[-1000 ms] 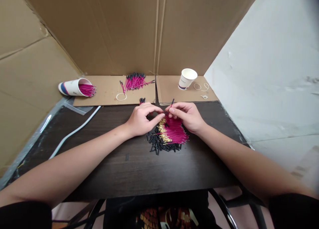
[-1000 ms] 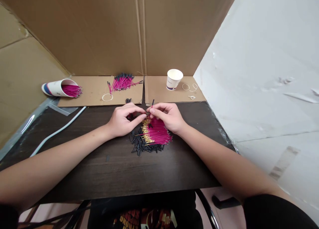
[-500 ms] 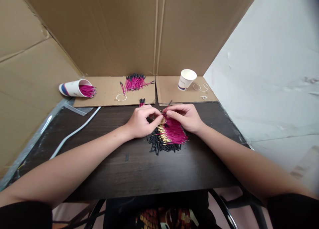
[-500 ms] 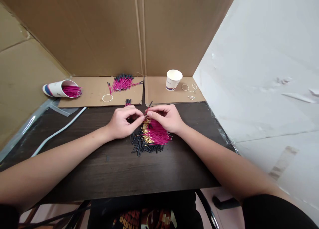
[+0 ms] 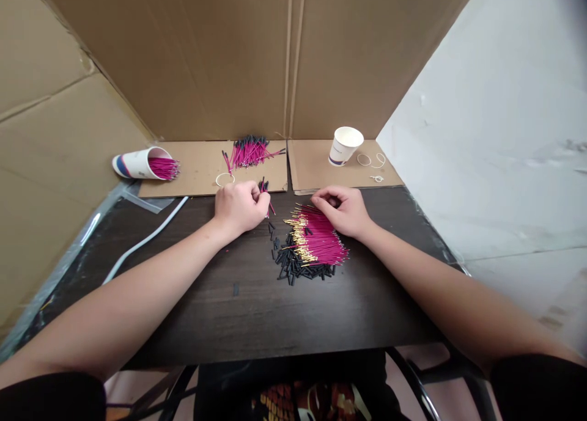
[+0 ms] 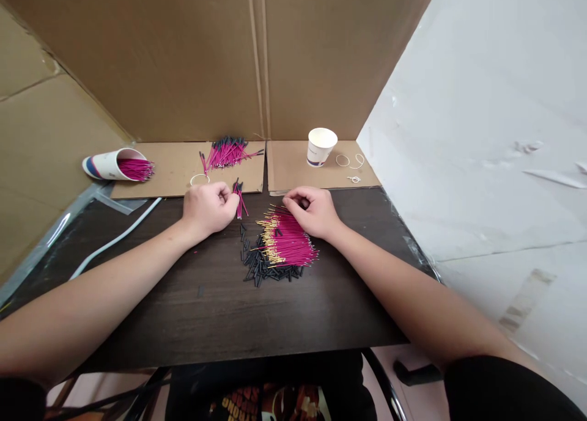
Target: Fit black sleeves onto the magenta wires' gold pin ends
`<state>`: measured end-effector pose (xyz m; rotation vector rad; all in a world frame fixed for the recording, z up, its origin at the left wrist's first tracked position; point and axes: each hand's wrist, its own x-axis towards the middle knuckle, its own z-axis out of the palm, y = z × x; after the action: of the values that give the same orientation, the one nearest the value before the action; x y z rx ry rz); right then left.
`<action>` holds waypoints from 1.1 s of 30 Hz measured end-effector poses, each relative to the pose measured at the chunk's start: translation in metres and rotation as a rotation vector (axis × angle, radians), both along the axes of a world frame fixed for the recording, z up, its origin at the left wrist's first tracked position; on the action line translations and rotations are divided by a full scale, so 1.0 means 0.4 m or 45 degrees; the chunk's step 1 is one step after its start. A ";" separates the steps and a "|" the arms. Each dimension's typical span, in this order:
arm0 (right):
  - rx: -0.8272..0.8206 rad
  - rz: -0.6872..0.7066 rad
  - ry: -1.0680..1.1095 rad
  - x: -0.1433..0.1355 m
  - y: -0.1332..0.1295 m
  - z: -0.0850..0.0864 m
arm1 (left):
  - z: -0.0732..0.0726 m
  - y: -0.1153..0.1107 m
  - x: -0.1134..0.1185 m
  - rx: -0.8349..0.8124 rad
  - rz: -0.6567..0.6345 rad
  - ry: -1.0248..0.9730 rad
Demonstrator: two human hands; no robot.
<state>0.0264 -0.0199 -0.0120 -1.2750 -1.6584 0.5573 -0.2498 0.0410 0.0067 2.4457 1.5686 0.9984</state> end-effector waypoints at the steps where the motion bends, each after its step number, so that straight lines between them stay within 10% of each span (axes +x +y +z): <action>1: 0.008 -0.009 -0.022 0.004 0.003 -0.001 | -0.001 -0.001 0.001 0.016 -0.009 0.014; 26: -0.089 0.245 -0.313 0.041 0.018 0.018 | -0.004 -0.010 0.003 0.090 -0.082 0.129; 33: -0.062 0.224 -0.353 0.039 0.018 0.014 | 0.004 -0.020 0.009 0.119 -0.396 0.024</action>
<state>0.0422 -0.0126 -0.0066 -1.2939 -2.0127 0.5473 -0.2463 0.0330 0.0082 2.6578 1.1181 1.0137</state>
